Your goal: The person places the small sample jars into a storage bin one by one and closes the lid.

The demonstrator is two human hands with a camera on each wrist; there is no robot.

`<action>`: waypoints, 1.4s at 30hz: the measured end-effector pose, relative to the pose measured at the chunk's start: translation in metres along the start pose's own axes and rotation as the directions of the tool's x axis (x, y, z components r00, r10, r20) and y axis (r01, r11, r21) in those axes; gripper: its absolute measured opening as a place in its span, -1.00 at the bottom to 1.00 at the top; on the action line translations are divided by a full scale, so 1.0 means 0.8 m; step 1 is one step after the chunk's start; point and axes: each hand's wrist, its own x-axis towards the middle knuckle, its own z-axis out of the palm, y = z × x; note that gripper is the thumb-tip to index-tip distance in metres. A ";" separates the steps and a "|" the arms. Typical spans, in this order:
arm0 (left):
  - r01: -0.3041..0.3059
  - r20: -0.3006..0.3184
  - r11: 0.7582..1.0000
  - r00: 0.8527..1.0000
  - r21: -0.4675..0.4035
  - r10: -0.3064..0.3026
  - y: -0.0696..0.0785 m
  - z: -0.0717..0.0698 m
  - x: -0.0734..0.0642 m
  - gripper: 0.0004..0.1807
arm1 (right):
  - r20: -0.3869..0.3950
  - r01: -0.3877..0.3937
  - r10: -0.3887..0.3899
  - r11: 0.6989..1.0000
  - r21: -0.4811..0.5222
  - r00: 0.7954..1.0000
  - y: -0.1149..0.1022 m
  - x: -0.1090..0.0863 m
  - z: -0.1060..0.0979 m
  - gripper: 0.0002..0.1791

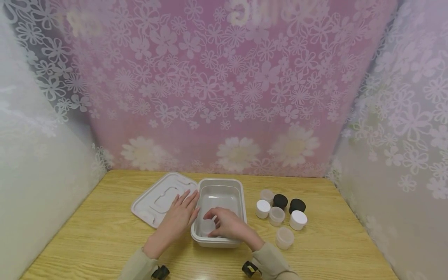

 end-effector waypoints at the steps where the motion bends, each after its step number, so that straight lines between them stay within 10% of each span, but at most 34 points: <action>1: 0.001 0.000 1.000 1.000 -0.002 -0.001 0.000 0.000 0.000 -0.45 | 0.007 0.001 -0.001 1.000 0.009 1.000 0.000 -0.001 -0.001 -0.52; 12: -0.004 -0.014 1.000 1.000 0.001 0.004 0.001 0.000 0.001 -0.46 | 0.067 0.035 -0.037 0.999 0.035 0.997 0.002 -0.006 -0.006 -0.67; 20: 0.001 -0.009 1.000 1.000 -0.007 -0.001 0.002 0.001 0.001 -0.45 | -0.140 0.065 -0.060 0.997 0.036 0.988 0.006 -0.008 -0.012 -0.75; 31: 0.002 -0.007 1.000 1.000 -0.021 -0.003 0.002 0.001 0.000 -0.45 | -0.560 0.087 0.003 0.987 0.133 0.828 0.007 -0.040 -0.037 -0.78; 42: 0.011 -0.001 0.999 1.000 -0.032 -0.011 0.003 -0.005 -0.001 -0.45 | -0.669 0.193 -0.057 0.973 0.130 0.741 0.030 -0.086 -0.069 -0.71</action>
